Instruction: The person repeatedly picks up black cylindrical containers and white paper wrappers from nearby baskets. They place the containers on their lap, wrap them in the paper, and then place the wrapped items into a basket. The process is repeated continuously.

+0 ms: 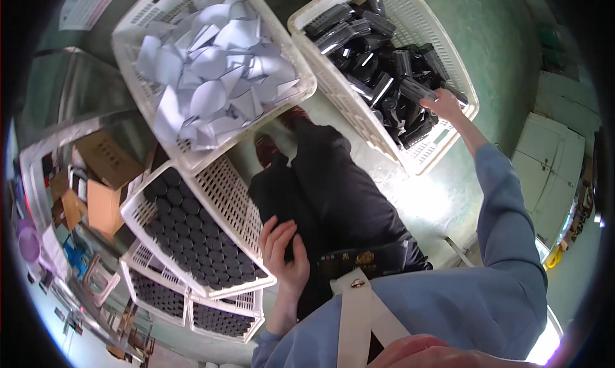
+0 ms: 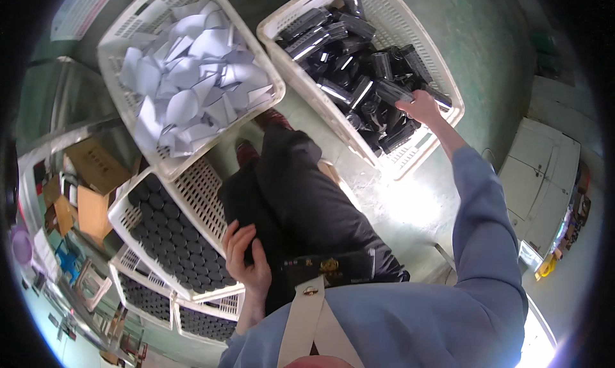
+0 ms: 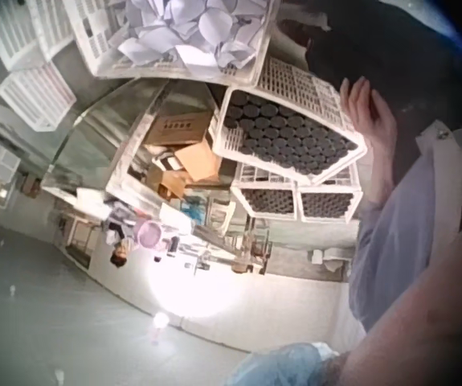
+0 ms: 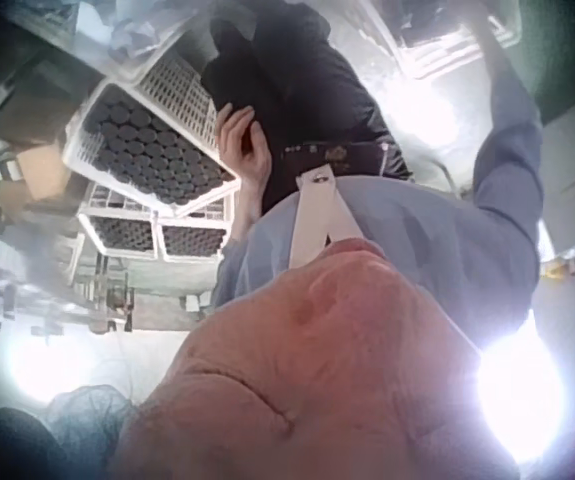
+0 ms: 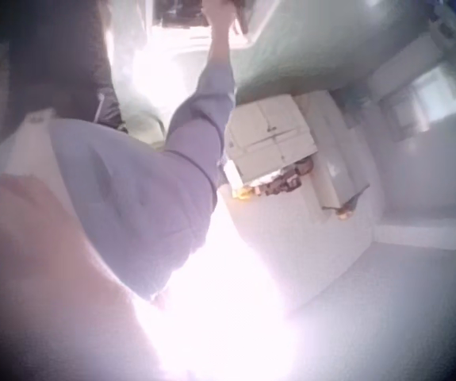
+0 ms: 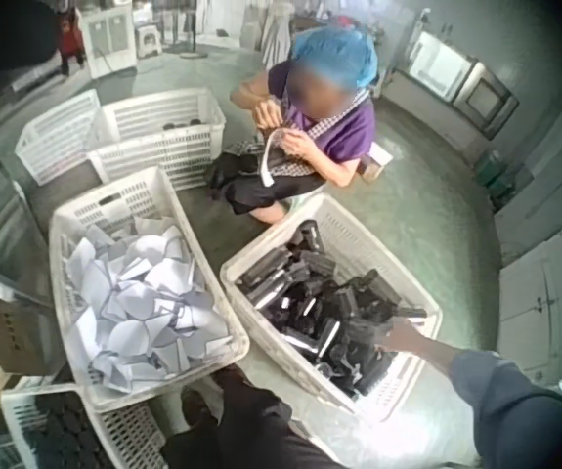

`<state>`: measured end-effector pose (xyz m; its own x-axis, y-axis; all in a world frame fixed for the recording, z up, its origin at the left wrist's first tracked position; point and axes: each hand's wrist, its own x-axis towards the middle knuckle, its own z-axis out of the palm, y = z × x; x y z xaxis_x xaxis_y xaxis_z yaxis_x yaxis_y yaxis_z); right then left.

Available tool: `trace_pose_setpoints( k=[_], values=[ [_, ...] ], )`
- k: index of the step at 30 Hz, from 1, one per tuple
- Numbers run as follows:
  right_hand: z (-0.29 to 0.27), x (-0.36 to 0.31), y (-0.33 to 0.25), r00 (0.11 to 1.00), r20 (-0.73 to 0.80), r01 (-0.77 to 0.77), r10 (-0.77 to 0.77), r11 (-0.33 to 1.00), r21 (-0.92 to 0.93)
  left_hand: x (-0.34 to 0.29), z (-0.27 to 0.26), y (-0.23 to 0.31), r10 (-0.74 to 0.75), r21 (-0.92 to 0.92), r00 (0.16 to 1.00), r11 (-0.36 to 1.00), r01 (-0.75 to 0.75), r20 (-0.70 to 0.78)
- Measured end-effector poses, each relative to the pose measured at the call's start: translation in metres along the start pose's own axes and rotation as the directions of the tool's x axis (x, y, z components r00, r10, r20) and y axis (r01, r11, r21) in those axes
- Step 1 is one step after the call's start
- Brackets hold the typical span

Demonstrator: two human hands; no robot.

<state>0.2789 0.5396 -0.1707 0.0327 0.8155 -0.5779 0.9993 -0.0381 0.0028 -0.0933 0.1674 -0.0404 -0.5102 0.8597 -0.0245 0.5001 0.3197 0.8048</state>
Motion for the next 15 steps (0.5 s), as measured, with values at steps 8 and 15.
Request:
trace_pose_setpoints(
  k=[8,15],
  values=[
    [-0.017,-0.229,-0.116,0.905,-0.202,0.366,-0.373,0.447,0.816,-0.013,0.007,0.005,0.044,-0.061,0.993,0.997,-0.051,-0.108],
    [0.029,-0.353,-0.178,0.574,-0.438,0.817,-0.692,0.521,0.248,-0.009,0.021,0.003,-0.079,-0.261,0.993,0.964,0.054,-0.085]
  ],
)
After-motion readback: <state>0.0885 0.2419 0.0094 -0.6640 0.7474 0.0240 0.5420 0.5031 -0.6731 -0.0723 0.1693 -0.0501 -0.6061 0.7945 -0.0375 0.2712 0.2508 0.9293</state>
